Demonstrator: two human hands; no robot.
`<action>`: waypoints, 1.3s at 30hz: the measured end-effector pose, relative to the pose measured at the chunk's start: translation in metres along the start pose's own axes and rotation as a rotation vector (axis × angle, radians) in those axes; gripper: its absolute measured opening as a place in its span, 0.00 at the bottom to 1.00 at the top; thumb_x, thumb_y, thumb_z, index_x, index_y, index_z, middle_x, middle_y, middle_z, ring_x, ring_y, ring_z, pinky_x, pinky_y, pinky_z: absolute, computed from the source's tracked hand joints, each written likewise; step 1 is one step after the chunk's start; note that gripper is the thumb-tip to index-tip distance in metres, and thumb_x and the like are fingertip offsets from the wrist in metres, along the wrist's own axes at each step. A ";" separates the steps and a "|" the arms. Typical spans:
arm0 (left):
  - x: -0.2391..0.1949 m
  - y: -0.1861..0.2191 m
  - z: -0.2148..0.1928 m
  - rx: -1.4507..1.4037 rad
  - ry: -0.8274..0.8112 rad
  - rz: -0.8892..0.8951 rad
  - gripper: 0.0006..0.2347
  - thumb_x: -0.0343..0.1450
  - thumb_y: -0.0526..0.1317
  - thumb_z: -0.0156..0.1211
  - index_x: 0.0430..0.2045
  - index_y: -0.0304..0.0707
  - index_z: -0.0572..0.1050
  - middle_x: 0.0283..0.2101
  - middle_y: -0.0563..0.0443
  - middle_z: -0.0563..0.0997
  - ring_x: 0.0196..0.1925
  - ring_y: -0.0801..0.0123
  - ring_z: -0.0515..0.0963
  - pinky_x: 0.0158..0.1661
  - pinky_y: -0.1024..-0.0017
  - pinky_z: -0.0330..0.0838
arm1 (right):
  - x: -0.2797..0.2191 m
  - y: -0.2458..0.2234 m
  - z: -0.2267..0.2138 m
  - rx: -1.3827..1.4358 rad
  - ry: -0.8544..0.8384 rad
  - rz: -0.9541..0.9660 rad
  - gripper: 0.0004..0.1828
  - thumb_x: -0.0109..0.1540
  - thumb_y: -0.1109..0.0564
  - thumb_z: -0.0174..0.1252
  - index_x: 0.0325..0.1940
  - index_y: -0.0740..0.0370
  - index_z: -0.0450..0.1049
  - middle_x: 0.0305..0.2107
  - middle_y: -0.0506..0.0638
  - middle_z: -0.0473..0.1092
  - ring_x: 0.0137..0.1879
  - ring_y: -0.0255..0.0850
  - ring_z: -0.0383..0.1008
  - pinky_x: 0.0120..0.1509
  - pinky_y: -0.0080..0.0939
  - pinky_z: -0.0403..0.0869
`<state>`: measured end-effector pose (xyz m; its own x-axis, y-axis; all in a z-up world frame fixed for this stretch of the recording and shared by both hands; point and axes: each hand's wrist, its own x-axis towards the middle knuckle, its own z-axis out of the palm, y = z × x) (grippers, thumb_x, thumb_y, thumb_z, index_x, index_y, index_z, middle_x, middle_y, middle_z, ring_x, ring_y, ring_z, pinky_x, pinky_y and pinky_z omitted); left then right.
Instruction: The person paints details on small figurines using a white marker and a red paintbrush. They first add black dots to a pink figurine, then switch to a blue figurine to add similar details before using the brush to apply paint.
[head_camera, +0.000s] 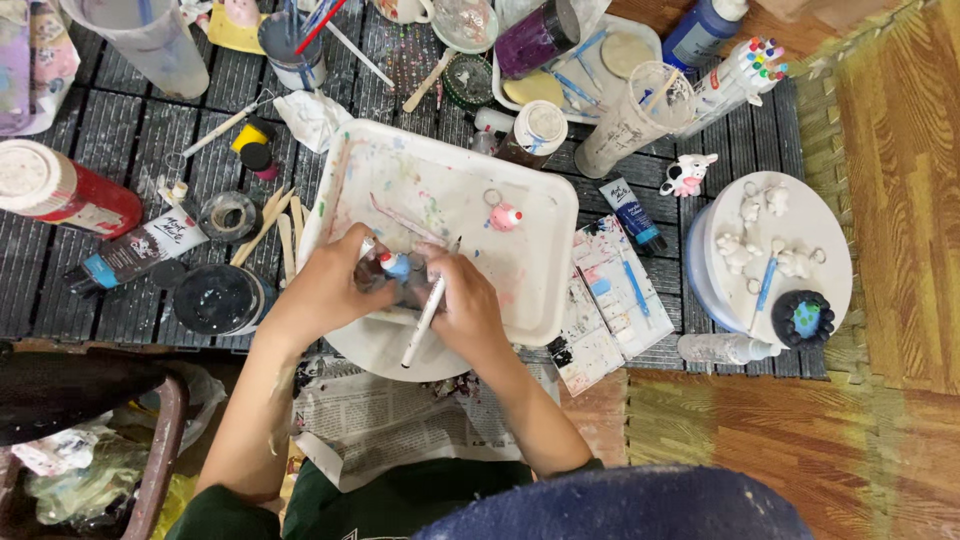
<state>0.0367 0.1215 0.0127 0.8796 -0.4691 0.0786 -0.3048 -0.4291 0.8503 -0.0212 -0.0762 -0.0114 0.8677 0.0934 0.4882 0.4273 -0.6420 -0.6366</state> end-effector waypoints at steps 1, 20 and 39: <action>0.000 -0.001 -0.001 -0.029 -0.014 -0.017 0.19 0.59 0.34 0.72 0.37 0.29 0.69 0.28 0.39 0.82 0.29 0.59 0.85 0.32 0.65 0.76 | -0.001 0.000 0.000 0.002 -0.001 -0.030 0.23 0.55 0.65 0.69 0.44 0.60 0.62 0.50 0.56 0.76 0.47 0.53 0.79 0.47 0.48 0.77; -0.001 0.024 0.035 -0.352 0.042 0.012 0.22 0.63 0.29 0.71 0.50 0.31 0.69 0.42 0.43 0.84 0.40 0.67 0.88 0.42 0.72 0.84 | -0.023 0.030 -0.016 0.356 0.079 0.115 0.26 0.60 0.70 0.67 0.51 0.64 0.58 0.52 0.62 0.75 0.56 0.46 0.80 0.56 0.41 0.79; -0.001 0.010 0.061 -0.402 0.036 0.059 0.19 0.65 0.32 0.72 0.45 0.33 0.68 0.49 0.45 0.84 0.48 0.64 0.88 0.45 0.70 0.85 | -0.050 0.041 -0.036 0.684 0.017 0.346 0.25 0.61 0.76 0.61 0.49 0.62 0.53 0.58 0.66 0.68 0.58 0.50 0.78 0.59 0.45 0.82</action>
<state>0.0102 0.0706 -0.0105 0.8793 -0.4534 0.1456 -0.1943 -0.0626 0.9789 -0.0566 -0.1348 -0.0404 0.9790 -0.0428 0.1993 0.1987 -0.0179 -0.9799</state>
